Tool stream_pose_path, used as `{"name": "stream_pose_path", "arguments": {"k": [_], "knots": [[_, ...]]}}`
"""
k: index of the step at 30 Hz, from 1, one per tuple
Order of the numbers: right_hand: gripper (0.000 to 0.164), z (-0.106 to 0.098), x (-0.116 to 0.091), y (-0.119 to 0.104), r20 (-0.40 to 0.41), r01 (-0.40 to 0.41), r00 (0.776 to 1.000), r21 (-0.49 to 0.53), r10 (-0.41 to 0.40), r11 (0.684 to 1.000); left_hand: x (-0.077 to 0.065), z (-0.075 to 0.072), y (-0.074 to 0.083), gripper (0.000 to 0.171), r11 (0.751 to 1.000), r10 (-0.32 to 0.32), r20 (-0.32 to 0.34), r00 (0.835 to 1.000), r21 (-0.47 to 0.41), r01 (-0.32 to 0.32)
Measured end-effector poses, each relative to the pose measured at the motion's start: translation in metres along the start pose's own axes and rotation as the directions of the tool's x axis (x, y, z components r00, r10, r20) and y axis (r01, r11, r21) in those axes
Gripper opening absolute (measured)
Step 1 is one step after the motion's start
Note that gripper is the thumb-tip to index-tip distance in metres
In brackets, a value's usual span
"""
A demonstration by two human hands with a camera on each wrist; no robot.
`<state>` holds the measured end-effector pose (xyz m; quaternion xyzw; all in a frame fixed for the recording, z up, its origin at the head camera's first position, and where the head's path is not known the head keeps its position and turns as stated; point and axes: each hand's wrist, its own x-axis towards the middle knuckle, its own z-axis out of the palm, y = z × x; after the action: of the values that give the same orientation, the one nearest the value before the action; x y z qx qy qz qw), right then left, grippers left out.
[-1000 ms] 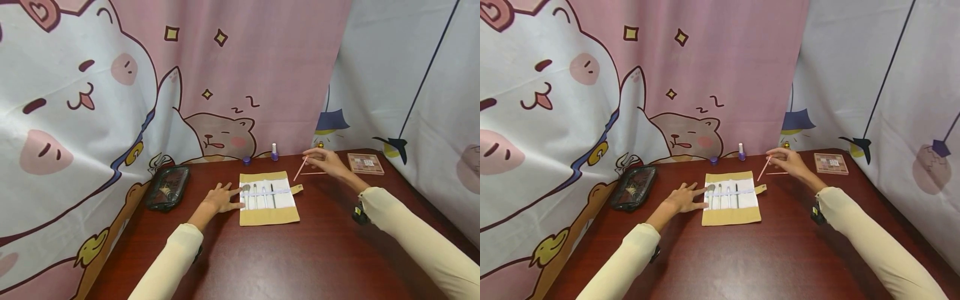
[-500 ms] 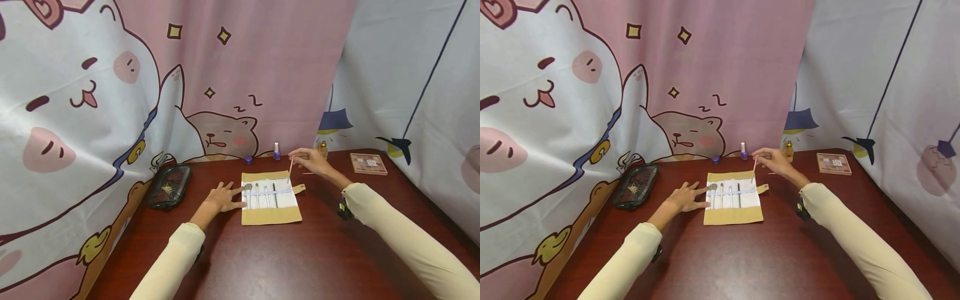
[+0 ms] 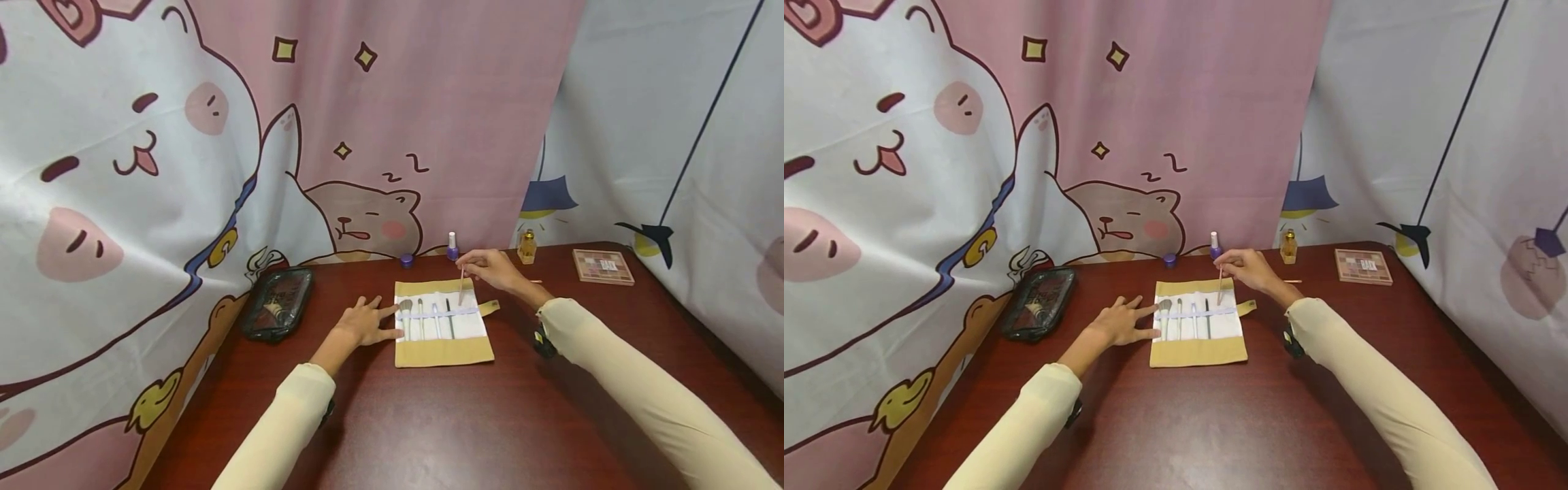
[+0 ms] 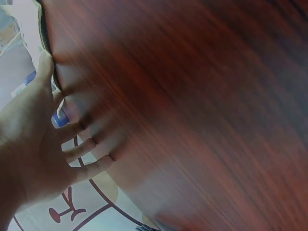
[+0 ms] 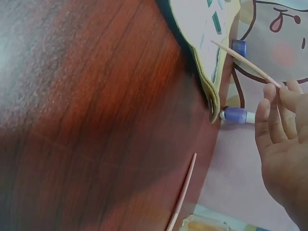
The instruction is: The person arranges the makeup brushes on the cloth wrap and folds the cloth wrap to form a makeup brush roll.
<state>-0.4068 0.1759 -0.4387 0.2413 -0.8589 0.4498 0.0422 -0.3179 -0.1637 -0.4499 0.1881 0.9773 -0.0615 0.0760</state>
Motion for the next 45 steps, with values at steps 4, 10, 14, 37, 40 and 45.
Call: {"name": "stream_pose_path", "arguments": {"k": [4, 10, 14, 37, 40, 45], "knots": [[0.019, 0.003, 0.002, 0.000, 0.025, 0.003, 1.000, -0.030, -0.003, 1.000, -0.002, -0.002, 0.001, 0.081, 1.000, 0.000, -0.002, 1.000, 0.002, 0.000], [0.019, 0.005, 0.001, -0.001, 0.092, -0.002, 0.996, -0.080, 0.010, 0.997, -0.002, -0.003, 0.001, 0.080, 1.000, -0.001, -0.009, 1.000, -0.013, 0.001], [0.019, 0.007, 0.000, -0.001, 0.117, 0.016, 0.993, -0.119, -0.002, 0.993, -0.002, -0.002, 0.001, 0.081, 1.000, -0.001, -0.010, 1.000, -0.014, 0.001], [0.013, 0.020, -0.018, 0.006, 0.258, 0.114, 0.964, -0.168, -0.068, 0.979, 0.000, 0.001, 0.000, 0.082, 1.000, -0.002, -0.001, 1.000, -0.019, 0.002], [0.013, 0.020, -0.020, 0.006, 0.272, 0.104, 0.961, -0.171, -0.055, 0.980, 0.000, 0.001, 0.000, 0.082, 1.000, -0.001, 0.001, 1.000, -0.016, 0.001], [0.014, 0.021, -0.023, 0.007, 0.280, 0.102, 0.959, -0.182, -0.048, 0.978, -0.001, 0.001, 0.000, 0.082, 1.000, -0.003, 0.000, 1.000, -0.009, 0.003]]}}
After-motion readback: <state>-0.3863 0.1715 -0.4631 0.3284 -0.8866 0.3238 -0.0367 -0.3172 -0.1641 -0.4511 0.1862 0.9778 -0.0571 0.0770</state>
